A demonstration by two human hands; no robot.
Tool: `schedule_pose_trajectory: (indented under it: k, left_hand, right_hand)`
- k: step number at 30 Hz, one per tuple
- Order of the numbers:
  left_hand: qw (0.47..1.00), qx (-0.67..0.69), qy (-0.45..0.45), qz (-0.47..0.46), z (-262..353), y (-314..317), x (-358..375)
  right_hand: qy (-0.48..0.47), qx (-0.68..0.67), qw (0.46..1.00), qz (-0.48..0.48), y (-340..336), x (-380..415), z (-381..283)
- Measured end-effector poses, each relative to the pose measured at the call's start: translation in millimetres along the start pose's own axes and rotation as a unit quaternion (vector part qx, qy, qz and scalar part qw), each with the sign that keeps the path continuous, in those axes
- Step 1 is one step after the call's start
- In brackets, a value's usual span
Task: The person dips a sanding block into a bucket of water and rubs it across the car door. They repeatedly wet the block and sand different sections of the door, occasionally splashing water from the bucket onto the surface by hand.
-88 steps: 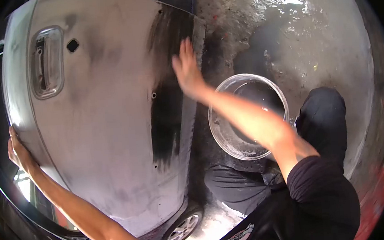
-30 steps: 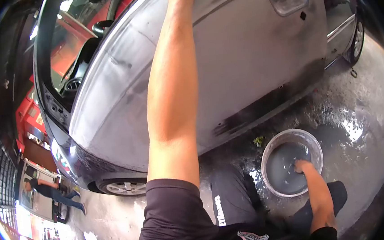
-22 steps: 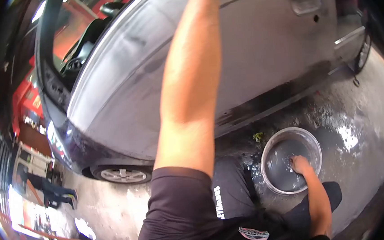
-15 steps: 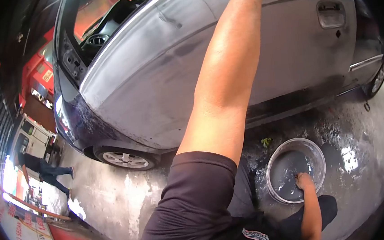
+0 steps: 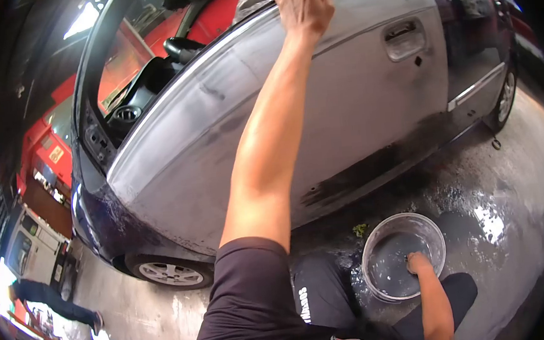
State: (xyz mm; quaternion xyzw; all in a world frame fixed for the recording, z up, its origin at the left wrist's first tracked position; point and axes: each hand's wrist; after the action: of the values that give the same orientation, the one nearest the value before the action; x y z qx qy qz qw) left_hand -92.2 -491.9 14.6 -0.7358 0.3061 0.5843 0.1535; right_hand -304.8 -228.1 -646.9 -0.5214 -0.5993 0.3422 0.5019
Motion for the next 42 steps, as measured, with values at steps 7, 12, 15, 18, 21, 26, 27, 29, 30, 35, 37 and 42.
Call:
schedule_pose_trajectory:
  k: [7,12,15,18,21,26,27,29,30,35,37,42]
  left_hand:
    - [0.868,0.392,-0.123,-0.279,169.6,-107.9,245.9]
    - [0.574,0.346,-0.042,-0.741,258.5,-213.8,469.8]
    - [0.534,0.273,-0.057,-0.798,284.5,-222.2,552.1]
    - [0.484,0.18,-0.029,-0.856,309.7,-212.8,558.7]
    - [0.469,0.151,0.0,-0.87,316.0,-211.8,565.9]
    - [0.398,0.162,-0.068,-0.9,315.4,-207.5,566.6]
    - [0.398,0.164,-0.059,-0.901,314.3,-205.9,568.4]
    - [0.385,0.164,-0.109,-0.902,313.2,-202.8,572.2]
    - [0.399,0.145,-0.136,-0.895,316.2,-200.8,576.6]
    - [0.337,0.161,-0.254,-0.892,328.6,-187.4,612.5]
    - [0.325,0.208,-0.391,-0.836,333.3,-195.1,607.5]
    - [0.318,0.382,-0.56,-0.663,263.0,-79.8,374.8]
  right_hand:
    - [-0.006,0.041,0.999,0.002,20.1,-12.5,8.8]
    - [-0.003,0.048,0.998,-0.038,20.9,-17.1,6.9]
    - [0.035,0.032,0.998,-0.034,-4.3,-3.0,-8.0]
    - [0.003,0.045,0.997,-0.068,9.6,-5.4,3.3]
    - [-0.017,0.062,0.996,-0.054,33.0,-10.5,16.3]
    - [0.003,0.043,0.997,-0.065,6.3,1.2,-4.5]
    - [0.009,0.05,0.996,-0.068,3.1,1.6,-5.8]
    - [0.036,0.033,0.997,-0.065,11.8,-5.1,-1.4]
    - [0.03,0.028,0.998,-0.05,14.6,-6.5,0.2]
    - [0.034,0.0,0.999,-0.018,0.2,-1.9,-0.6]
    - [0.049,0.004,0.998,-0.047,-10.3,0.5,-4.0]
    - [0.074,-0.041,0.996,0.0,-13.6,4.3,-13.0]
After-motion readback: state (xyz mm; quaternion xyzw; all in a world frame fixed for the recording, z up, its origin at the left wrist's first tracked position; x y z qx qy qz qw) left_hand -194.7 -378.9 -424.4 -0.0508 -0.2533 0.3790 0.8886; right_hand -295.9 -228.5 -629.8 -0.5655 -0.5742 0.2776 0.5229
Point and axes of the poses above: each hand's wrist, its own x-axis away from the middle knuckle, its own y-axis out of the palm, z = x × y, and after that the axes turned 11 degrees about z, right-handed
